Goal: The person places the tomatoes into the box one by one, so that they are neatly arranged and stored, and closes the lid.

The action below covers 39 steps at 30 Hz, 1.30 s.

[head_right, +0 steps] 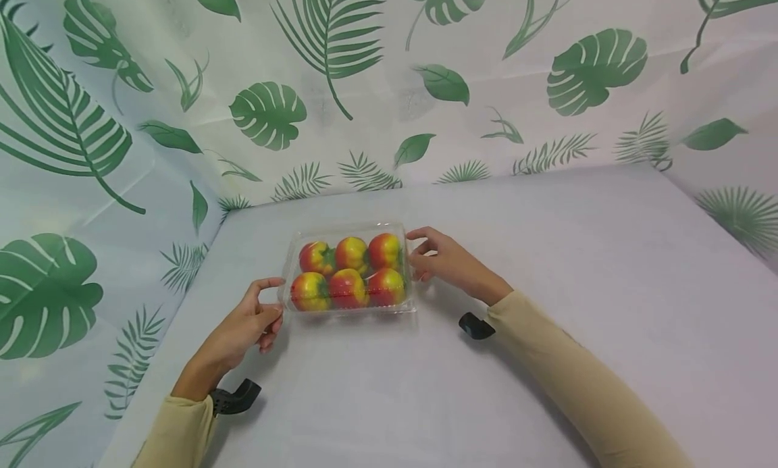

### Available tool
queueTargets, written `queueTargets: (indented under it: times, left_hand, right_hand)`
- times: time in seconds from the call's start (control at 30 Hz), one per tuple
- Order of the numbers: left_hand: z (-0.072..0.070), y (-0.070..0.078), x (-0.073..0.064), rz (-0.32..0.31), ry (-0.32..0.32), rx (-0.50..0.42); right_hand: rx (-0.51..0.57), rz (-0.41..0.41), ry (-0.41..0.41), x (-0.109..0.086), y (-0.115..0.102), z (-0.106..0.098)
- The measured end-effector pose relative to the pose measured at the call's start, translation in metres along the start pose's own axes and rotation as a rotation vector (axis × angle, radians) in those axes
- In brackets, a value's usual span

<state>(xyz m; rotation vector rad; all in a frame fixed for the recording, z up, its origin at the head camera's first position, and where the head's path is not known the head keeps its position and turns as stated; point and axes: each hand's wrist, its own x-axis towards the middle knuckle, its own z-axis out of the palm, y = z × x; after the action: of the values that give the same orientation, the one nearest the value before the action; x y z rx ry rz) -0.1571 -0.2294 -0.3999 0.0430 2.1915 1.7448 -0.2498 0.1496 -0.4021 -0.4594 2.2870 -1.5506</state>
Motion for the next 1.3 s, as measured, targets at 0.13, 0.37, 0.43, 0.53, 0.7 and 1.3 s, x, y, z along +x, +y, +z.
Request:
queueTargets:
  times: [0.13, 0.37, 0.43, 0.53, 0.7, 1.3]
  left_hand:
    - [0.001, 0.001, -0.001, 0.003, 0.003, 0.007]
    - [0.0, 0.003, -0.002, 0.009, 0.003, 0.022]
    - [0.0, 0.003, -0.002, 0.012, 0.004, 0.026]
    - [0.0, 0.003, -0.003, 0.014, 0.004, 0.033]
    - [0.001, 0.002, -0.003, 0.009, 0.0, 0.034]
    - [0.001, 0.0, -0.001, -0.001, -0.005, 0.034]
  right_hand:
    - [0.034, 0.005, -0.014, -0.012, 0.002, 0.005]
    - [0.069, 0.017, -0.043, -0.032, 0.002, 0.014]
    - [0.082, 0.016, -0.056, -0.037, 0.002, 0.016]
    - [0.101, 0.017, -0.088, -0.043, 0.002, 0.02]
    - [0.166, 0.029, -0.139, -0.051, 0.004, 0.026]
    - [0.422, 0.043, -0.092, -0.06, 0.008, 0.049]
